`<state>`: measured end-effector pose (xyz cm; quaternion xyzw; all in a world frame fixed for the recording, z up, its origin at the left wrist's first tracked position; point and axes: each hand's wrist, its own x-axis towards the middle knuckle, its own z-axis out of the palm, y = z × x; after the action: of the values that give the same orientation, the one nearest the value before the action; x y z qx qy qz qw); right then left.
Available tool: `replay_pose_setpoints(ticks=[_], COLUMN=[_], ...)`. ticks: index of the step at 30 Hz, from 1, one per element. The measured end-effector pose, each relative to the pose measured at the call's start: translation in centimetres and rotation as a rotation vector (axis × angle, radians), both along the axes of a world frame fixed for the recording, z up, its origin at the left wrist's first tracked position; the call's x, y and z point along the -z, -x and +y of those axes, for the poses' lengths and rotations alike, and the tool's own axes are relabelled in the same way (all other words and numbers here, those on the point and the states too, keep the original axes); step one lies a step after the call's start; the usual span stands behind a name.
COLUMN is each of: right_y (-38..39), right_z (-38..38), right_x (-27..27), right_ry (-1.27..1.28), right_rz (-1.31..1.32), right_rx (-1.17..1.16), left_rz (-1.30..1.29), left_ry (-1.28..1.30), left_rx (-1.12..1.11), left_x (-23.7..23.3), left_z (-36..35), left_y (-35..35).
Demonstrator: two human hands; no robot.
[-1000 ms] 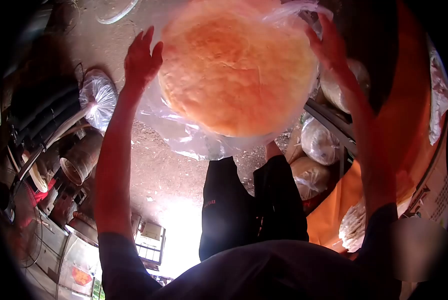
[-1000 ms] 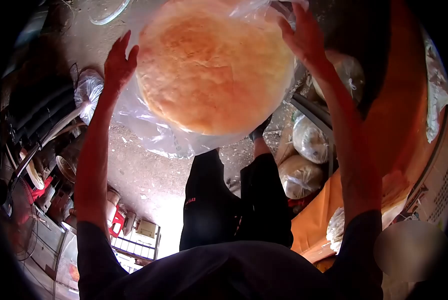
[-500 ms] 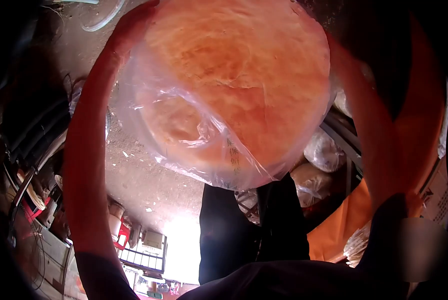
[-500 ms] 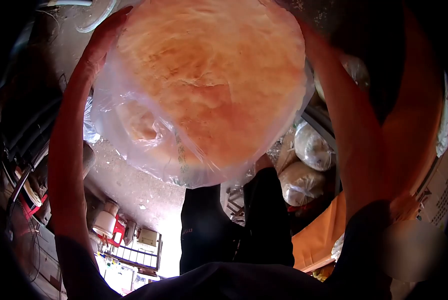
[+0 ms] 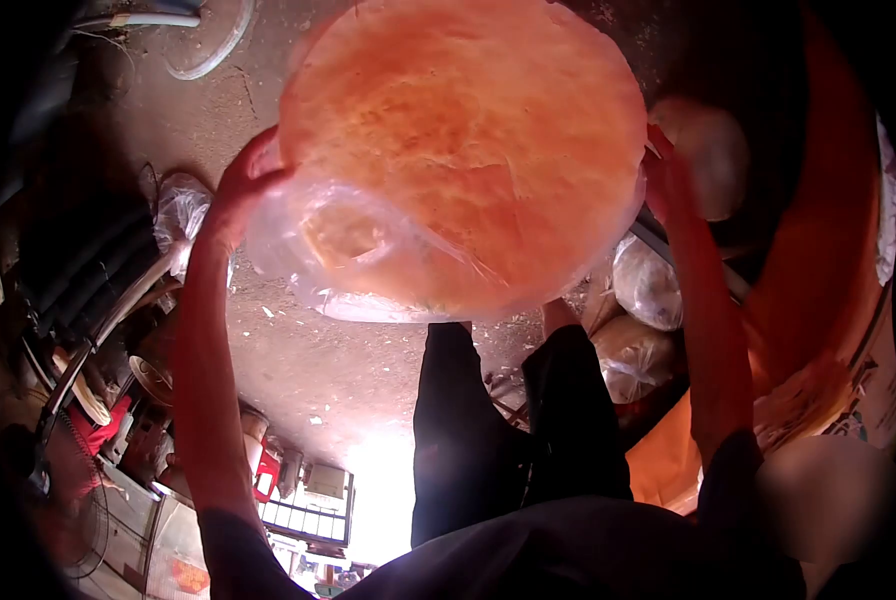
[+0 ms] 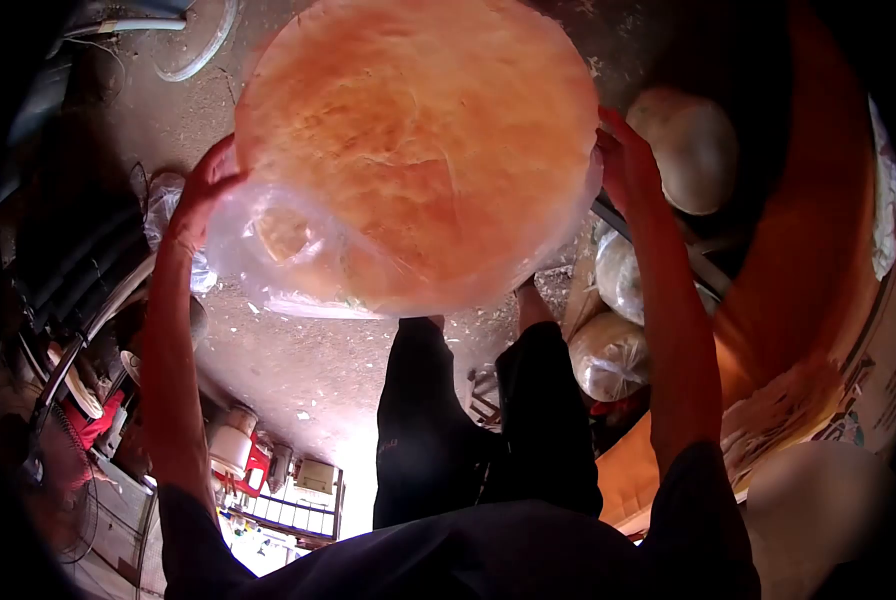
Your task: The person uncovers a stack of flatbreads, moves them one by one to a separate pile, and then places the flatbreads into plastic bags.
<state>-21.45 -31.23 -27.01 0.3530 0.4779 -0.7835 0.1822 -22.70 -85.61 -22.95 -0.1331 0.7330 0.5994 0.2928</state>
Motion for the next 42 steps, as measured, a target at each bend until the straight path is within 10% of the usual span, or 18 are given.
replay_pose_setpoints(ticks=[7,13,17,21,28,32,42], right_y=[-13.1,-26.0,-26.3,-15.5,-16.7,-21.4,-36.7], right_z=[-4.4,-8.2,-8.0,-10.9,-9.2,-8.7,3.3], right_x=[-7.6,-17.3,-17.8,-15.3,-12.1,-8.5,-32.1], right_ry=[-0.378,-0.548,-0.958,-1.231,-1.299,-1.363,-1.035], right_rz=[-0.106,0.006,0.522,1.008,0.637,0.802,0.859], right_rx=[0.047,-0.417,-0.688,-0.813,-1.403,-1.045,-0.604], left_rz=[0.449,0.612,0.705,0.747,0.815,0.588,-0.092], left_ry=[0.593,0.999,0.92,1.087,0.838,0.931,-0.159], left_rx=[0.326,0.303,0.227,0.6,0.583,0.728,0.167], left_x=[-1.8,-2.3,-6.9,-9.3,-5.8,-3.8,-13.0], left_z=[-0.1,3.9,9.1,13.8,16.7,19.3,41.3], left_y=[-11.0,-19.2,-20.5,-19.9,-25.8,-29.2,-33.8])
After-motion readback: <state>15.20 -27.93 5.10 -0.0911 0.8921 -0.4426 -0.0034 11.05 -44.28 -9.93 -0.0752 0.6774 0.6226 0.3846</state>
